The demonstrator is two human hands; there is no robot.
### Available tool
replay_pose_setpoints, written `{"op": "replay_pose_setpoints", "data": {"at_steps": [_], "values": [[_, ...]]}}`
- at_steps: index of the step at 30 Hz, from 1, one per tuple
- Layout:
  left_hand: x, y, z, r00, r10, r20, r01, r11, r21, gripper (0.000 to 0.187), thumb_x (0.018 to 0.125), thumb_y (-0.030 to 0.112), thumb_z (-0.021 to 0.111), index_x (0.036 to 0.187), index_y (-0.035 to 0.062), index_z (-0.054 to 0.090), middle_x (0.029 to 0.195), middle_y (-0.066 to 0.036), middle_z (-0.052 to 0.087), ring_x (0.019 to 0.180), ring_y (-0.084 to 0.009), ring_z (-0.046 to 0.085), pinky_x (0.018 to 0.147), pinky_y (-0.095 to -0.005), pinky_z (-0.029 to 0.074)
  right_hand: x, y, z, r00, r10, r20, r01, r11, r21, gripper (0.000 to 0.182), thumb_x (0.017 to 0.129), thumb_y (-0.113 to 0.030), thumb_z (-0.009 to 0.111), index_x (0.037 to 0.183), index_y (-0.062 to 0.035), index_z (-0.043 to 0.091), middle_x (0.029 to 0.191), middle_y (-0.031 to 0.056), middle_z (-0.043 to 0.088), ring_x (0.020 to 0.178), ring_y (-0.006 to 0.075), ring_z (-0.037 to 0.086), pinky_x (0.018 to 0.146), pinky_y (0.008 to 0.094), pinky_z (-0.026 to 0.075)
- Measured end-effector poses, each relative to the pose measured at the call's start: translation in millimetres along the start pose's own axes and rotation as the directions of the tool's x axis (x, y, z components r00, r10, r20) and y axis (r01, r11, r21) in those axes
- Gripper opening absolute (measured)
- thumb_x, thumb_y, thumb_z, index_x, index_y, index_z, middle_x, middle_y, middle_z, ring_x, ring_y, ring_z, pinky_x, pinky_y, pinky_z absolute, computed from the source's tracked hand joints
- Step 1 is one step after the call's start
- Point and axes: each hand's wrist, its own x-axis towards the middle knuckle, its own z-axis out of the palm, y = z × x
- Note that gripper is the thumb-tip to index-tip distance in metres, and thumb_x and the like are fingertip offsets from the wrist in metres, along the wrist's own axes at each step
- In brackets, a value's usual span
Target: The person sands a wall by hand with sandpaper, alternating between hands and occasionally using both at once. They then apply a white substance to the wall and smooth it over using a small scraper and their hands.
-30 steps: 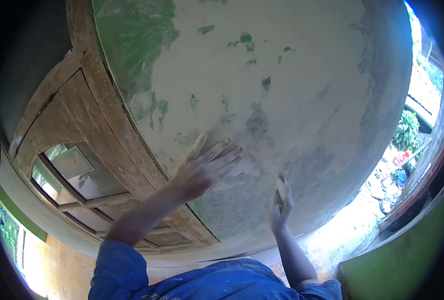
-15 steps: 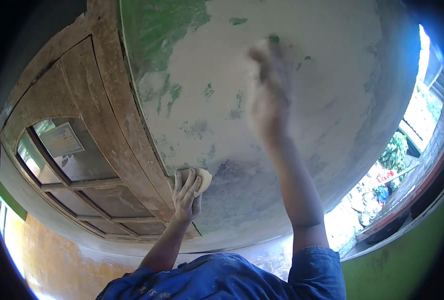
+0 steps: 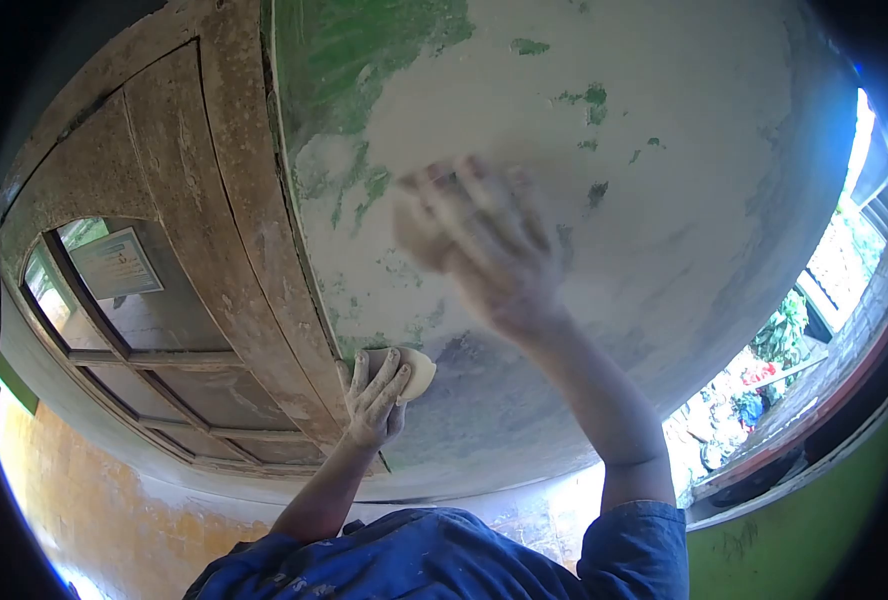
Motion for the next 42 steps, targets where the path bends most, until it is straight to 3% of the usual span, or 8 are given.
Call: {"op": "replay_pose_setpoints", "data": {"at_steps": [5, 9, 13, 17, 25, 31, 34, 42], "values": [[-1, -1, 2, 1.000, 0.004, -0.011, -0.004, 1.000, -0.020, 0.033, 0.090, 0.021, 0.048, 0.120, 0.0167, 0.062, 0.127, -0.004, 0.058, 0.128, -0.0327, 0.039, 0.104, -0.0534, 0.020, 20, 39, -10, 0.935, 0.214, -0.284, -0.256, 0.959, -0.120, 0.029, 0.087, -0.016, 0.061, 0.115, -0.0208, 0.062, 0.131, -0.0030, 0.054, 0.127, 0.0224, 0.045, 0.109, 0.0445, 0.031], [-1, -1, 2, 1.000, 0.014, -0.009, -0.014, 1.000, -0.004, 0.033, 0.089, 0.021, 0.050, 0.118, 0.0165, 0.062, 0.127, -0.004, 0.058, 0.125, -0.0326, 0.042, 0.100, -0.0526, 0.024, 2, -19, -9, 0.993, 0.040, 0.108, -0.045, 0.998, 0.044, 0.026, 0.088, -0.015, 0.058, 0.114, -0.0182, 0.063, 0.135, -0.0018, 0.051, 0.131, 0.0263, 0.040, 0.111, 0.0483, 0.026], [2, -1, 0, 1.000, 0.013, -0.006, -0.013, 1.000, -0.020, 0.033, 0.088, 0.021, 0.050, 0.118, 0.0162, 0.062, 0.126, -0.003, 0.058, 0.122, -0.0324, 0.044, 0.095, -0.0517, 0.029, 21, 34, -10, 0.978, 0.147, -0.145, -0.172, 0.970, -0.174, 0.030, 0.086, -0.015, 0.061, 0.115, -0.0250, 0.063, 0.137, -0.0010, 0.049, 0.130, 0.0257, 0.041, 0.111, 0.0469, 0.027], [2, -1, 0, 1.000, 0.012, -0.008, -0.012, 1.000, -0.018, 0.032, 0.088, 0.020, 0.050, 0.118, 0.0160, 0.062, 0.126, -0.003, 0.059, 0.122, -0.0321, 0.044, 0.093, -0.0518, 0.030, 12, 19, 21, 0.964, 0.126, -0.233, -0.107, 0.990, 0.095, 0.038, 0.082, -0.010, 0.066, 0.117, -0.0247, 0.062, 0.135, 0.0006, 0.050, 0.130, 0.0288, 0.040, 0.110, 0.0503, 0.025], [1, -1, -2, 1.000, 0.016, 0.013, -0.016, 1.000, -0.023, 0.034, 0.087, 0.020, 0.052, 0.120, 0.0172, 0.061, 0.128, -0.002, 0.057, 0.128, -0.0310, 0.039, 0.100, -0.0536, 0.025, 34, 34, -7, 0.971, 0.152, -0.186, -0.192, 0.956, -0.221, 0.024, 0.093, -0.020, 0.052, 0.115, -0.0173, 0.063, 0.128, 0.0049, 0.057, 0.131, 0.0302, 0.040, 0.108, 0.0482, 0.029], [-1, -5, -1, 0.999, 0.030, 0.024, -0.028, 0.998, -0.054, 0.035, 0.087, 0.021, 0.053, 0.121, 0.0176, 0.060, 0.129, -0.002, 0.056, 0.130, -0.0308, 0.037, 0.099, -0.0532, 0.026, 27, 20, 3, 0.979, -0.176, -0.103, 0.167, 0.982, -0.092, 0.021, 0.090, -0.017, 0.058, 0.109, -0.0123, 0.066, 0.129, 0.0093, 0.056, 0.128, 0.0367, 0.041, 0.107, 0.0501, 0.030], [-1, -3, -3, 0.999, 0.023, 0.038, -0.020, 0.998, -0.057, 0.036, 0.086, 0.019, 0.054, 0.122, 0.0173, 0.059, 0.130, -0.002, 0.056, 0.130, -0.0301, 0.037, 0.096, -0.0524, 0.028, 41, 40, -15, 0.972, 0.170, -0.165, -0.196, 0.968, -0.154, 0.022, 0.087, -0.013, 0.061, 0.108, -0.0125, 0.065, 0.131, 0.0086, 0.055, 0.133, 0.0321, 0.035, 0.109, 0.0493, 0.026], [2, -4, -6, 0.998, 0.038, 0.045, -0.035, 0.998, -0.053, 0.037, 0.085, 0.016, 0.055, 0.122, 0.0171, 0.059, 0.130, -0.001, 0.055, 0.130, -0.0302, 0.037, 0.093, -0.0524, 0.031, 39, 46, -19, 0.998, 0.053, -0.045, -0.064, 0.951, -0.303, 0.025, 0.096, -0.019, 0.047, 0.116, -0.0166, 0.062, 0.136, 0.0078, 0.049, 0.132, 0.0316, 0.037, 0.110, 0.0497, 0.023]]}}
